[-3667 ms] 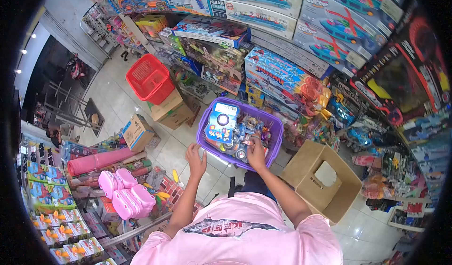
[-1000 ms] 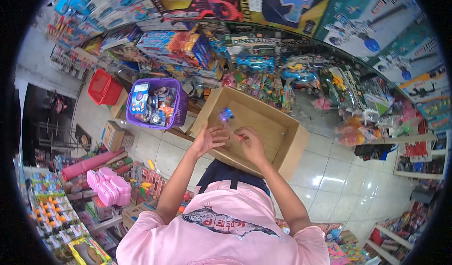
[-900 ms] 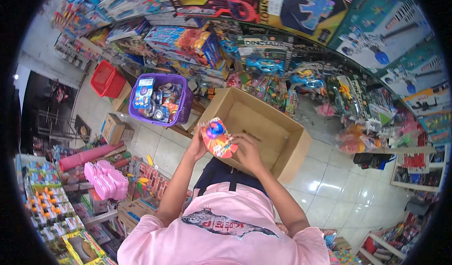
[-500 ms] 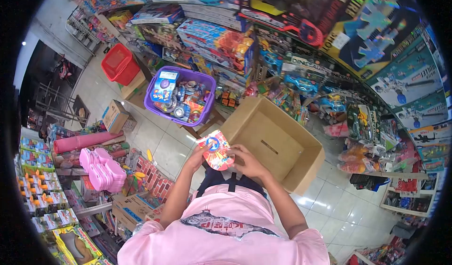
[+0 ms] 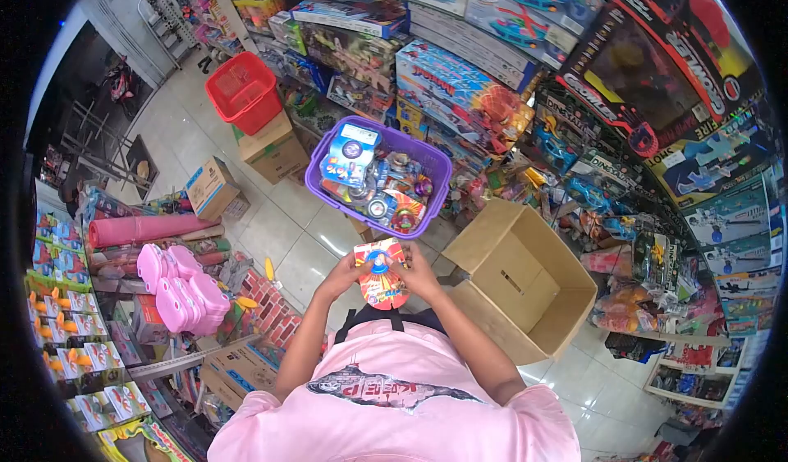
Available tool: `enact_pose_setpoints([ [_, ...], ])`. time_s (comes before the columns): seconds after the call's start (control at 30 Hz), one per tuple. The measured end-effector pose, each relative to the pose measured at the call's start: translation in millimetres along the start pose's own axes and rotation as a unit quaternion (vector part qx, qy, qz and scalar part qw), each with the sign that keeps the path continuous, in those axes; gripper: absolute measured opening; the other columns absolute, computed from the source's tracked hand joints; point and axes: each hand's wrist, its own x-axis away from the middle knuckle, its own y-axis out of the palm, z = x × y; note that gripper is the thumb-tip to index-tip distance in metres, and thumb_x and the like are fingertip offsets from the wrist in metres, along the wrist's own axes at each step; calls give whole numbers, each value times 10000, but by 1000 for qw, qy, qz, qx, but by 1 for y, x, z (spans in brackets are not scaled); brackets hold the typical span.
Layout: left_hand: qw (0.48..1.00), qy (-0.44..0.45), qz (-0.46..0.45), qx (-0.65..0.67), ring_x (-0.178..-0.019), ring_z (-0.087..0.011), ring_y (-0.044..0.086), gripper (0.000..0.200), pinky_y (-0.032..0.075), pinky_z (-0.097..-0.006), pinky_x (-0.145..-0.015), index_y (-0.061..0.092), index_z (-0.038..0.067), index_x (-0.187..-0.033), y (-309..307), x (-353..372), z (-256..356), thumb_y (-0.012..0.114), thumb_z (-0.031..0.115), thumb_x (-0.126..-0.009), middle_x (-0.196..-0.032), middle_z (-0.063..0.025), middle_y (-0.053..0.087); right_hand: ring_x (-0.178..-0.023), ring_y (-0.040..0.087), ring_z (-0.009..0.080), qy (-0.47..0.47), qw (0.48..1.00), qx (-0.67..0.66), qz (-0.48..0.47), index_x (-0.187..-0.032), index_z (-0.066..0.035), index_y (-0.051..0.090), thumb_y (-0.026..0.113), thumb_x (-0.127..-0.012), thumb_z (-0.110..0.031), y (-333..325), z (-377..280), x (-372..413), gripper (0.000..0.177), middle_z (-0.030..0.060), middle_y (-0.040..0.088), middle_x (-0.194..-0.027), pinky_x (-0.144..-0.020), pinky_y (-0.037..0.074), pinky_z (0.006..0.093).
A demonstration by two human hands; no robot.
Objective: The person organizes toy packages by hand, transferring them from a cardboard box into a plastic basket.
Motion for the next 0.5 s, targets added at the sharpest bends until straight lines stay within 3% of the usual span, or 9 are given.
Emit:
enact_pose_setpoints([
  [0.07,994,9,110,3,-1017,-152,624,581,520,-295,-851,410,1,-1352,-10,4,8,693,252,-912,-1248,-119,576,-891,610,135,-23,998,-22,50,-1219,-34,449,653,-930,-181,10,2,-14,383,89,598,-1017,-759,510,294],
  [0.2,988,70,130,32,-1011,-168,632,635,534,-284,-807,342,4,-1379,-26,-5,3,707,206,-900,-1262,-146,539,-785,576,102,1,997,-11,81,-1199,-20,471,652,-895,-84,10,-2,-26,359,50,568,-918,-696,492,260],
  [0.3,983,120,139,31,-1012,-155,625,540,521,-287,-811,419,4,-1336,-27,-18,9,697,160,-899,-1270,-137,536,-771,574,99,-2,994,-36,99,-1199,-9,471,661,-895,-96,10,-12,-25,368,45,566,-905,-670,485,254],
  [0.37,989,91,110,-23,-1000,-153,625,521,519,-287,-822,432,2,-1339,-28,-28,12,681,166,-913,-1229,-139,551,-779,578,101,-17,995,-8,96,-1216,-3,463,668,-896,-116,2,-1,-33,396,56,575,-935,-672,482,256],
  [0.43,990,97,100,-19,-970,-149,623,513,515,-288,-823,448,-8,-1349,-27,-37,19,668,165,-919,-1206,-137,558,-907,589,125,0,993,69,98,-1246,-13,440,658,-921,-140,-4,-11,-41,412,69,573,-1050,-776,503,276],
  [0.5,978,110,106,-140,-899,-118,623,550,513,-281,-790,443,-16,-1373,-28,-47,25,680,164,-910,-1131,-108,633,-955,599,145,30,995,31,85,-1247,3,428,671,-917,-159,-11,-19,-51,441,95,582,-1089,-825,501,292],
])
